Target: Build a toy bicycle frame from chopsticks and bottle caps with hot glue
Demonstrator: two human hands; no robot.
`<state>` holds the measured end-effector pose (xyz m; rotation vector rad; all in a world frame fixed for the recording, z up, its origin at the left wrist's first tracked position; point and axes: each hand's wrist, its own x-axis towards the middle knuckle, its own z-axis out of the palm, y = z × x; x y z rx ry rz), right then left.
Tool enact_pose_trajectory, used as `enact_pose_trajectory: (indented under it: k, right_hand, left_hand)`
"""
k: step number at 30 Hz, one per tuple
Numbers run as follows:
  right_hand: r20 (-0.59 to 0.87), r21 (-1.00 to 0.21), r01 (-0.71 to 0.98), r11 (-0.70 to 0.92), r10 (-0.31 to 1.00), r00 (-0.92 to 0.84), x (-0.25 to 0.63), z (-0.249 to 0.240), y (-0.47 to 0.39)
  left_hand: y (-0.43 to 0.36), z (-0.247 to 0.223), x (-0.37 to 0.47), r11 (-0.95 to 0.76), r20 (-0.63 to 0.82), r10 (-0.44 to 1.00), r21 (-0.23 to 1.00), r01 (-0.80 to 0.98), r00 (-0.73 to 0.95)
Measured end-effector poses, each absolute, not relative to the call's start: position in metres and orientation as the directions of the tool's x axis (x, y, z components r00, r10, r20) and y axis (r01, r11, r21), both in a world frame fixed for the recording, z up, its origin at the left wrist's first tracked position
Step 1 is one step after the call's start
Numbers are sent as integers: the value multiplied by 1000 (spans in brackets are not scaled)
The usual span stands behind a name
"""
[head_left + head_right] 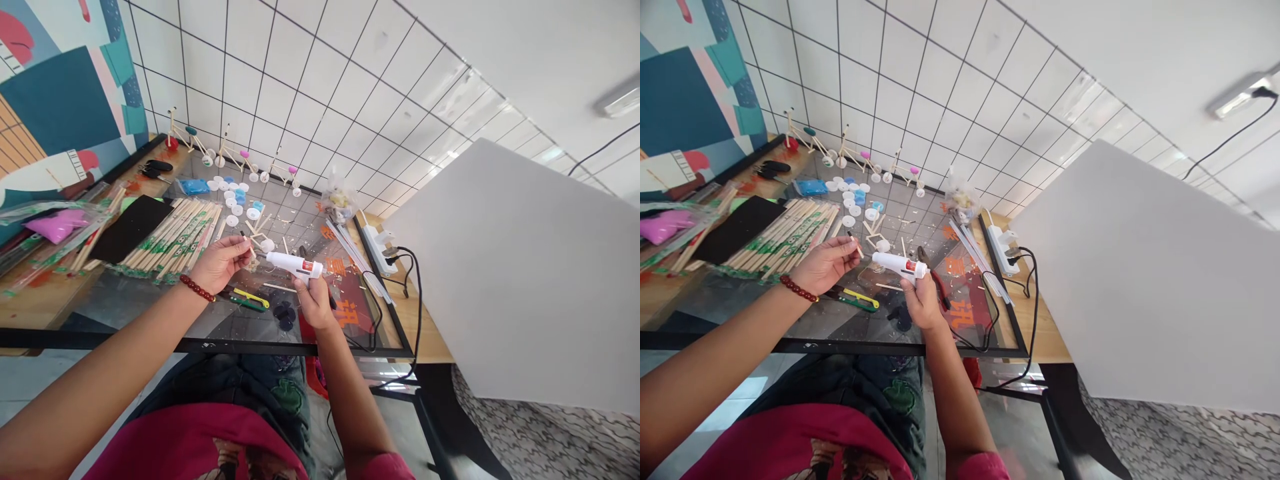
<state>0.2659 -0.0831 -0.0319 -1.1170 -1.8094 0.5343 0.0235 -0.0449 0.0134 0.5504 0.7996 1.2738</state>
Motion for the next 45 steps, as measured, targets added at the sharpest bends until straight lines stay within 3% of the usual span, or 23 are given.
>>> enact_pose_trajectory:
  k: [8,18,27,34,45]
  right_hand:
    - [510,-659,528,535,834,-210,264,-27,-85]
    - [494,-657,516,550,831,-257,263,-28,-82]
    - [526,-644,543,540,827,-198,264,-32,-81]
    - [519,-709,486,512,845,-133,266,-37,-80]
    - [500,-694,486,531,841,-205,264,-29,-82]
  left_hand:
    - [-45,16,22,226,-234,970,738,-635,73]
    - [-47,17,24,234,-271,961,713,-661,49]
    - [-47,20,23,234,-288,957,704,-671,32]
    - [-47,18,23,244,-286,957,705,-667,48]
    - [-47,19,23,237,-283,958,689,-685,47]
